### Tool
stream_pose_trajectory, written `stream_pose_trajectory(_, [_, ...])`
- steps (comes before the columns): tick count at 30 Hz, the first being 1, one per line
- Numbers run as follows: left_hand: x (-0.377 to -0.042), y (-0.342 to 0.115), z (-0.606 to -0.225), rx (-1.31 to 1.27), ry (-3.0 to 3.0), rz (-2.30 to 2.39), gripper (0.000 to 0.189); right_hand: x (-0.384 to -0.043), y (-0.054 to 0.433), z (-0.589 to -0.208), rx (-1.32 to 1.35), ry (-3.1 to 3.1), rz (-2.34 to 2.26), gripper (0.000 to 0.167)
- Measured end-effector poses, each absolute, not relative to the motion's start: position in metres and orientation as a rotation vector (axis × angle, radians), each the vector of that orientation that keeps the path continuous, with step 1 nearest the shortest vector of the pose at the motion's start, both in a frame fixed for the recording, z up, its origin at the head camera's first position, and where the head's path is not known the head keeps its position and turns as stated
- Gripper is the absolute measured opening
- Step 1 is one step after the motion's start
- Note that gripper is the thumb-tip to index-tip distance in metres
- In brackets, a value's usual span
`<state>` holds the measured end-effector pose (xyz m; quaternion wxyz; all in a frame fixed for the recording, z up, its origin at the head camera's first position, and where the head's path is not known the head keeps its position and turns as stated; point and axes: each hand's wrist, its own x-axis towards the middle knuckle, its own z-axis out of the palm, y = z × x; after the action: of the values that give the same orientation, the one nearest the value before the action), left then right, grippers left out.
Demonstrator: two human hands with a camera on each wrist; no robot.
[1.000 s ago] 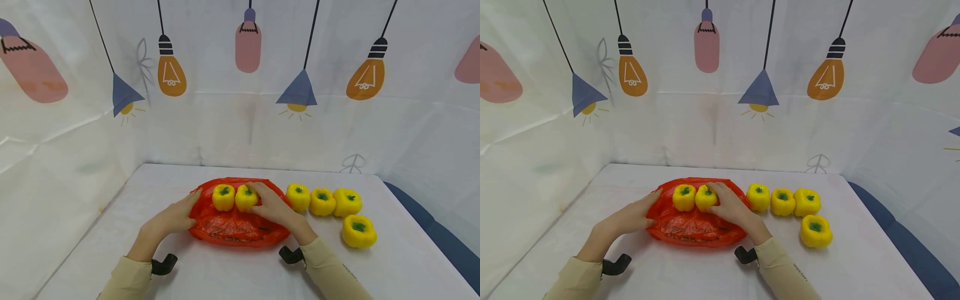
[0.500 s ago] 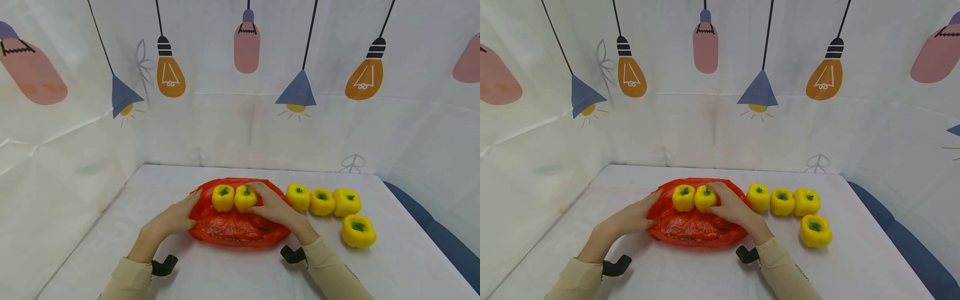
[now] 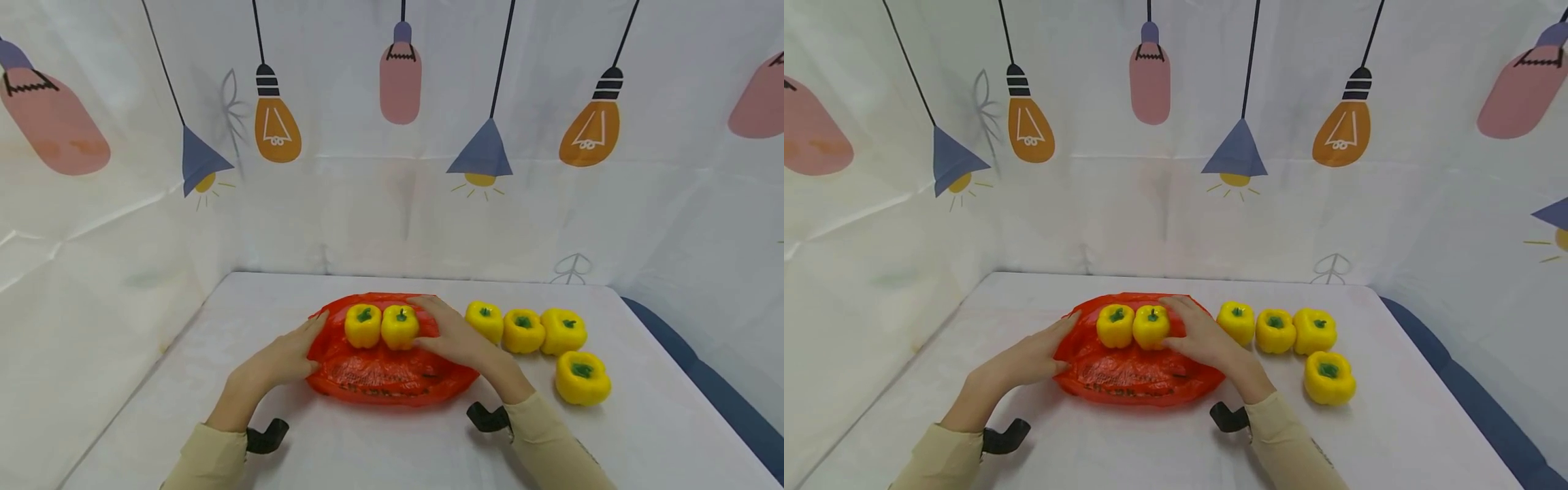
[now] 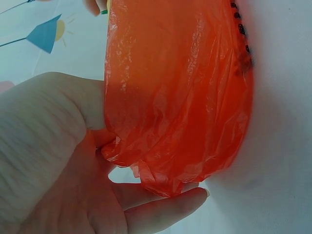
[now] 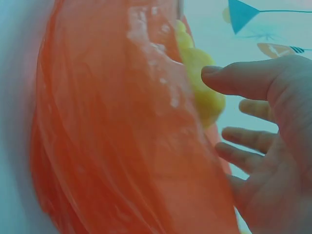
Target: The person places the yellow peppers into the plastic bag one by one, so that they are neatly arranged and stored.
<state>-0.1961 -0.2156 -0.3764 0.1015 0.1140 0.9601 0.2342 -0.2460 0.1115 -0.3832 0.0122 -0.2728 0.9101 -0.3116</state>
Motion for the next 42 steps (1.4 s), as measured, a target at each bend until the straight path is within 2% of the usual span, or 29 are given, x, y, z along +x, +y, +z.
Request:
stream_pose_trajectory(18, [-0.196,-0.216,-0.380,0.348,2.846,0.699,0.085,-0.229,0.148,-0.361,-0.815,2.867,-0.941,0.068])
stream_pose_trajectory(33, [-0.196,-0.217,-0.381,0.355,2.857,0.679,0.085,-0.207,0.198,-0.341,-0.798,2.964,-0.896,0.058])
stream_pose_trajectory(42, [-0.196,-0.217,-0.380,0.357,2.856,0.685,0.084,-0.192,0.233,-0.331,-0.651,2.908,-0.853,0.058])
